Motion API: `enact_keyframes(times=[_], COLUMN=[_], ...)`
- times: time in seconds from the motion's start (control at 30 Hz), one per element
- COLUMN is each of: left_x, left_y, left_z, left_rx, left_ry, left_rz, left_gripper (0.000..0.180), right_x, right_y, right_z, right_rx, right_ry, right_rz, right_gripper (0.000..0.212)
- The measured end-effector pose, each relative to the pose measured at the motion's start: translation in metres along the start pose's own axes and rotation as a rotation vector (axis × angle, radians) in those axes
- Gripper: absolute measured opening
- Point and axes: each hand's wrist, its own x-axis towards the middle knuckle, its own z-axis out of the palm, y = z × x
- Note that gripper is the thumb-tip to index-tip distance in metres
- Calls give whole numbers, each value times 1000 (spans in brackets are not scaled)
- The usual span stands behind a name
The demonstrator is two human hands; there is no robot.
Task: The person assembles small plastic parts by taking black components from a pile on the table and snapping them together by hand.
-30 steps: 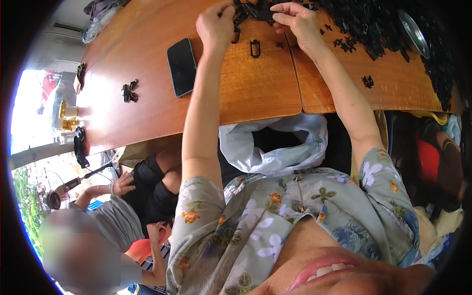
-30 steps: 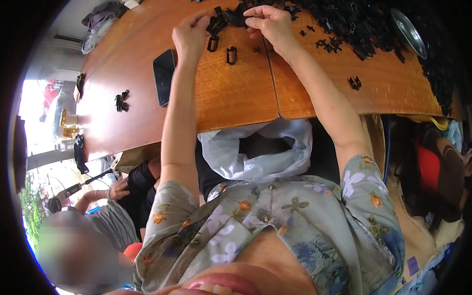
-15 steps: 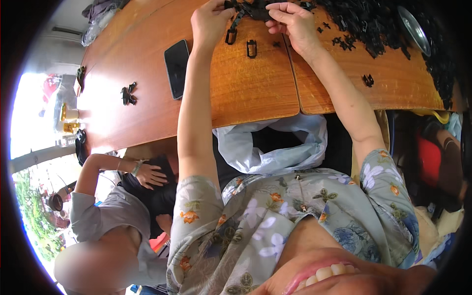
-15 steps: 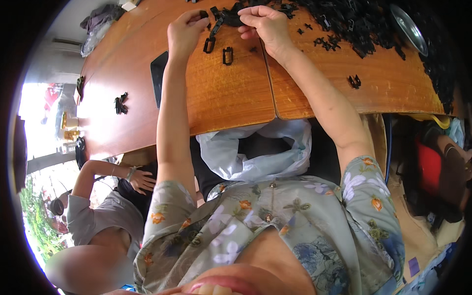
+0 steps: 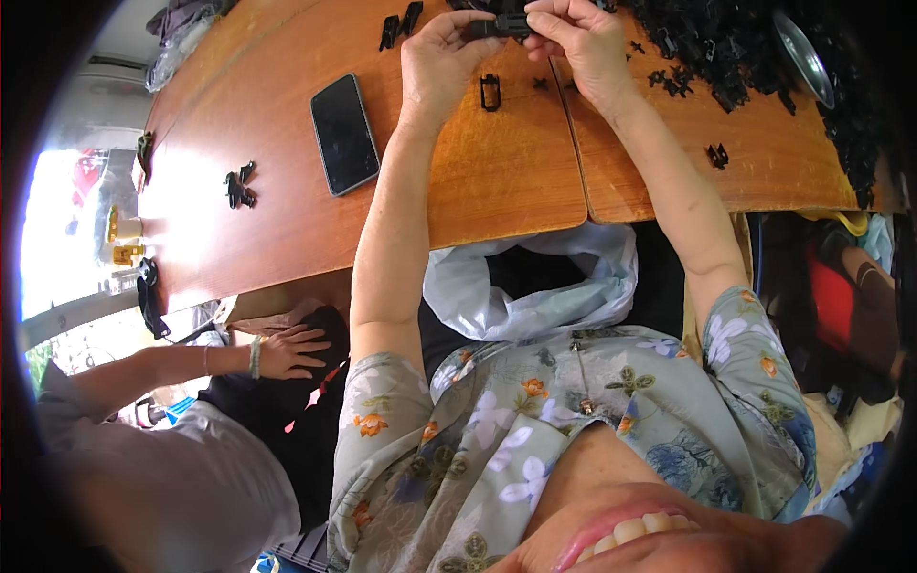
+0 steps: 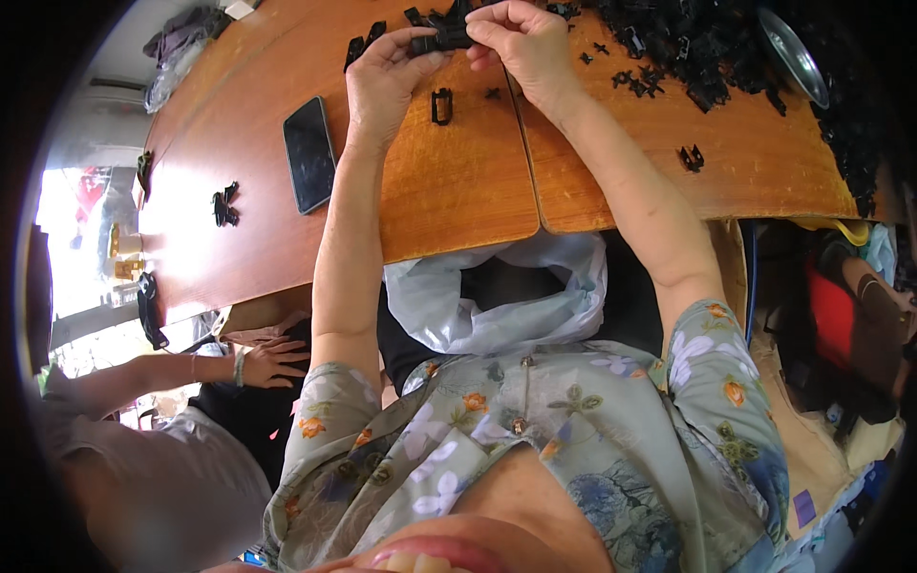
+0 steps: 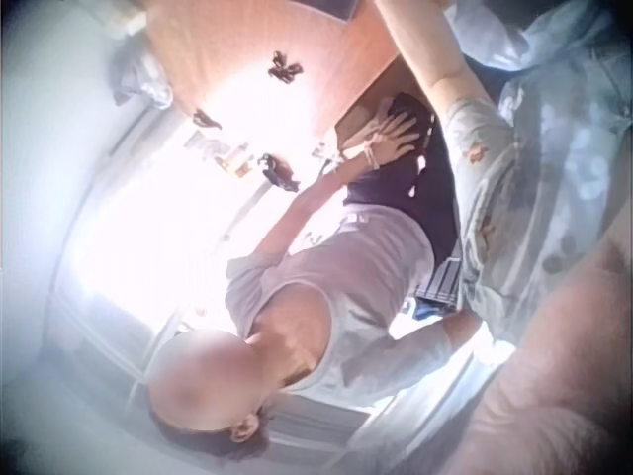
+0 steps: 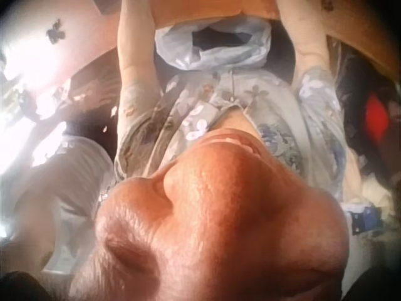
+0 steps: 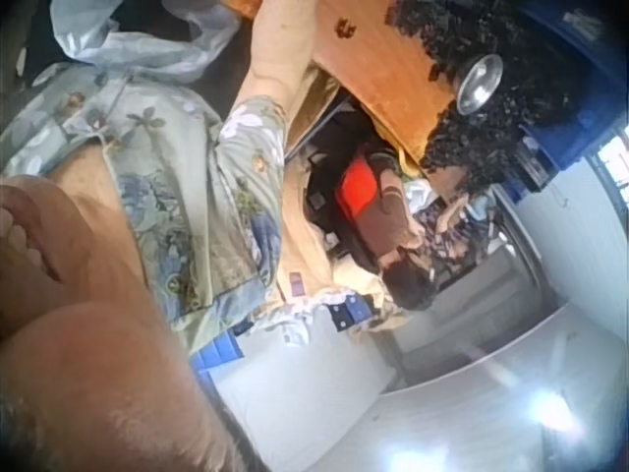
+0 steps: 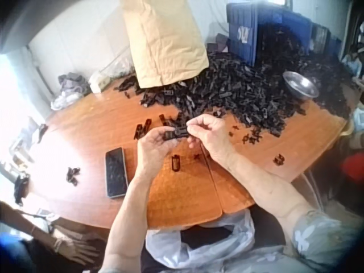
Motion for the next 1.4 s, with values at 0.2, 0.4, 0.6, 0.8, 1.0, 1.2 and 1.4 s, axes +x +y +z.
enact_keyframes(times=[0.2, 0.4, 0.6, 0.8, 1.0, 1.2, 1.4], left_x=[-2, -3, -5, -4, -3, 14, 11], left_y=[7, -1, 1, 18, 28, -16, -15], left_z=[-1, 6, 9, 9, 8, -41, -29], left_rx=[-138, 5, -40, -216, -353, -657, -502], left_ry=[37, -13, 44, 45, 139, 346, 205], left_rz=[-114, -23, -141, -66, -233, -169, -181], left_gripper=[28, 38, 38, 28, 26, 28, 20], right_x=[-1, -6, -6, 0, -2, 16, 13], right_y=[-7, 0, -2, -19, -24, 8, 2], right_z=[2, 9, 9, 4, 3, -29, -22], right_rx=[74, -132, -294, -417, -172, -1059, -1254], right_ry=[0, 59, -1, -108, -302, -237, -390], right_rz=[49, -92, -198, -266, 105, -525, -380], right_gripper=[6, 6, 9, 29, 22, 20, 17])
